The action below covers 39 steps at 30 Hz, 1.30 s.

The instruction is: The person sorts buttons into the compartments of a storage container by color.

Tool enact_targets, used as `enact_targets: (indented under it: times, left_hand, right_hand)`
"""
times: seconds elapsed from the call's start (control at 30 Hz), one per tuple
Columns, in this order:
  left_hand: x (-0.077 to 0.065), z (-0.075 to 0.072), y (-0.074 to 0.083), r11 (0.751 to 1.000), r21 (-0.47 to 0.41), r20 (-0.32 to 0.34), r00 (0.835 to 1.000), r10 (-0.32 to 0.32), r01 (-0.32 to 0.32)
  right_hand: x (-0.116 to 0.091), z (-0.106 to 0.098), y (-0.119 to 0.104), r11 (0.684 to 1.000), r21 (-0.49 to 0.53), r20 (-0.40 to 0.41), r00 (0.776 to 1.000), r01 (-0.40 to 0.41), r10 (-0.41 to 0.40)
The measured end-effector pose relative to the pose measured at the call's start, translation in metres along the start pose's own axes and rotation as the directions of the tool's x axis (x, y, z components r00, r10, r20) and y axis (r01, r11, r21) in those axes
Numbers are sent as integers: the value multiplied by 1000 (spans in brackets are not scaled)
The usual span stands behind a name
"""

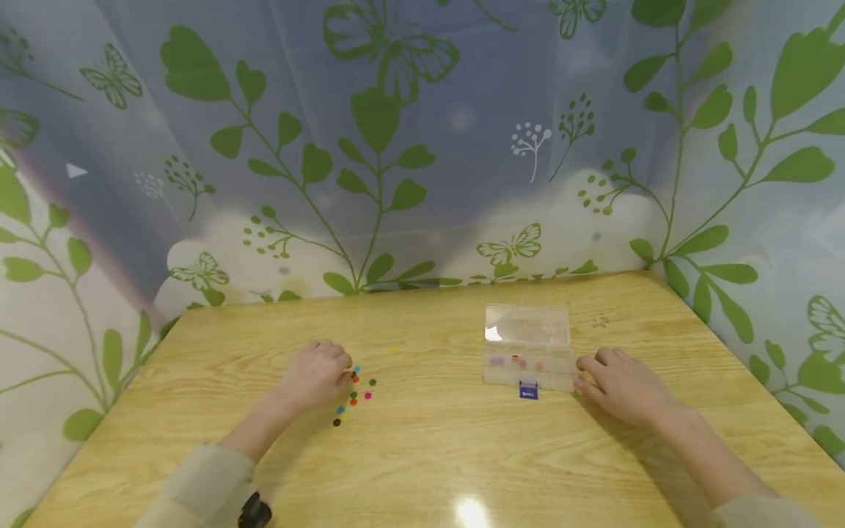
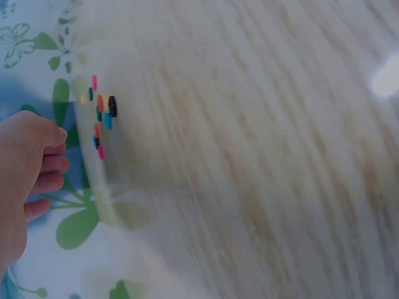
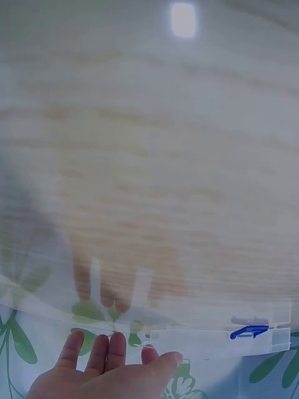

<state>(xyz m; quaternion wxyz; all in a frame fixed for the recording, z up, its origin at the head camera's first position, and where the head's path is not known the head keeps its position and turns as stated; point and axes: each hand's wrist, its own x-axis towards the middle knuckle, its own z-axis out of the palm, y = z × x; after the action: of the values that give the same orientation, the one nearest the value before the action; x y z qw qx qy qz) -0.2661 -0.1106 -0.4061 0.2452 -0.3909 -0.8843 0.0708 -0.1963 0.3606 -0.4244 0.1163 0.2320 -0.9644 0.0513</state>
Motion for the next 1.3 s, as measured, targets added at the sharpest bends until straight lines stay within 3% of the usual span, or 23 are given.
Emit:
enact_targets:
  times: [0.17, 0.33, 1.0, 1.3]
  left_hand:
    - [1, 1, 6, 1000, -5, 136, 991, 2, -1]
    - [1, 4, 10, 999, 36, 194, 981, 6, -14]
    - [3, 13, 12, 998, 35, 182, 982, 39, -47]
    - [4, 11, 11, 999, 34, 246, 969, 23, -33]
  right_hand:
    - [0, -1, -1, 1000, 3, -8, 1000, 8, -8]
    - [2, -1, -1, 1000, 7, -18, 1000, 10, -10]
    - [3, -6, -6, 1000, -24, -2, 1000, -18, 18]
    - [4, -6, -6, 1000, -29, -3, 1000, -7, 7]
